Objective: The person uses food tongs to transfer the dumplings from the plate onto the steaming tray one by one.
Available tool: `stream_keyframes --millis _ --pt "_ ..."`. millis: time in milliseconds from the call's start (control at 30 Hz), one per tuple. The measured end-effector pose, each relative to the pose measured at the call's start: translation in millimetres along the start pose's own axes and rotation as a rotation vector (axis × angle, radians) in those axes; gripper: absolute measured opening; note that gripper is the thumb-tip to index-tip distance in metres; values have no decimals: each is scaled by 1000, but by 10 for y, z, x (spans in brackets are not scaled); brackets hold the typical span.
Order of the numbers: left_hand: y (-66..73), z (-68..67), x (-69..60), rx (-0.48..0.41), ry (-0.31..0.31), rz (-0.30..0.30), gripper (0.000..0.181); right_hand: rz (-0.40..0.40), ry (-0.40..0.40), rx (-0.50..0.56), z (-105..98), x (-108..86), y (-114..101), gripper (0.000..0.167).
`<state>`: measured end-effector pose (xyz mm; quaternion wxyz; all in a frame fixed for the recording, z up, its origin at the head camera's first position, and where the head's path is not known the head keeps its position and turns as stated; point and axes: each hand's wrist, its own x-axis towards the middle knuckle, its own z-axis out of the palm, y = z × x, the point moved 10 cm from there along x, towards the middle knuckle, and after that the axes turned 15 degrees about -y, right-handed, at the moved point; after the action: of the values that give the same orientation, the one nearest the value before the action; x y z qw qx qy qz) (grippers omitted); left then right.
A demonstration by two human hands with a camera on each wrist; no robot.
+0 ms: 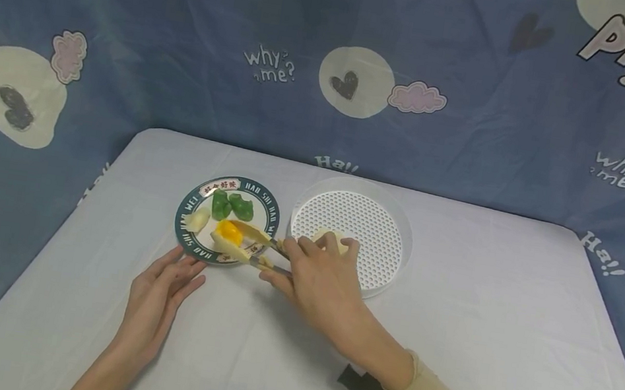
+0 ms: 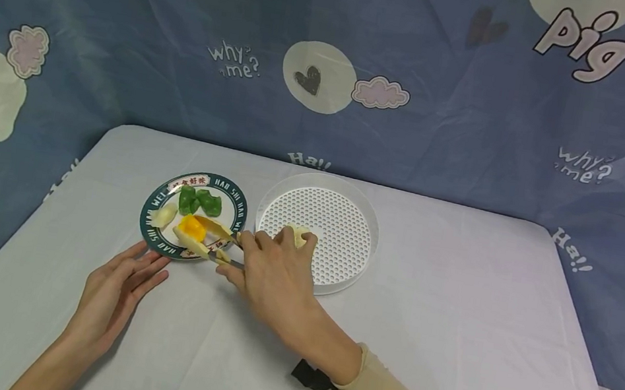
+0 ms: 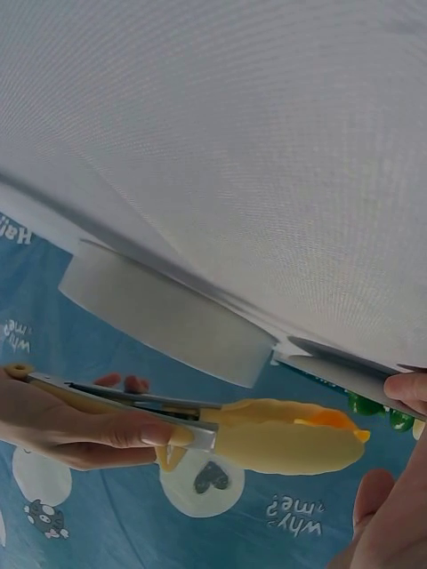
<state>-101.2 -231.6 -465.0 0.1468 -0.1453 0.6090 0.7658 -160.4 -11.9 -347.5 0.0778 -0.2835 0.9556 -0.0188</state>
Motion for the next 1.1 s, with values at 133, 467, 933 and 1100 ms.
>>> stream_keyframes --millis 133,467,933,1100 --pt "-2 0 3 10 -2 -3 73 15 -9 10 -33 -24 62 59" --pt "-28 -20 10 -8 0 -11 72 62 11 35 -77 -108 247 57" --pt "-22 -12 15 -17 -6 -15 71 119 57 91 -218 -232 563 51" --pt "-28 -12 11 -19 -5 -17 71 139 63 97 -258 -273 684 53"
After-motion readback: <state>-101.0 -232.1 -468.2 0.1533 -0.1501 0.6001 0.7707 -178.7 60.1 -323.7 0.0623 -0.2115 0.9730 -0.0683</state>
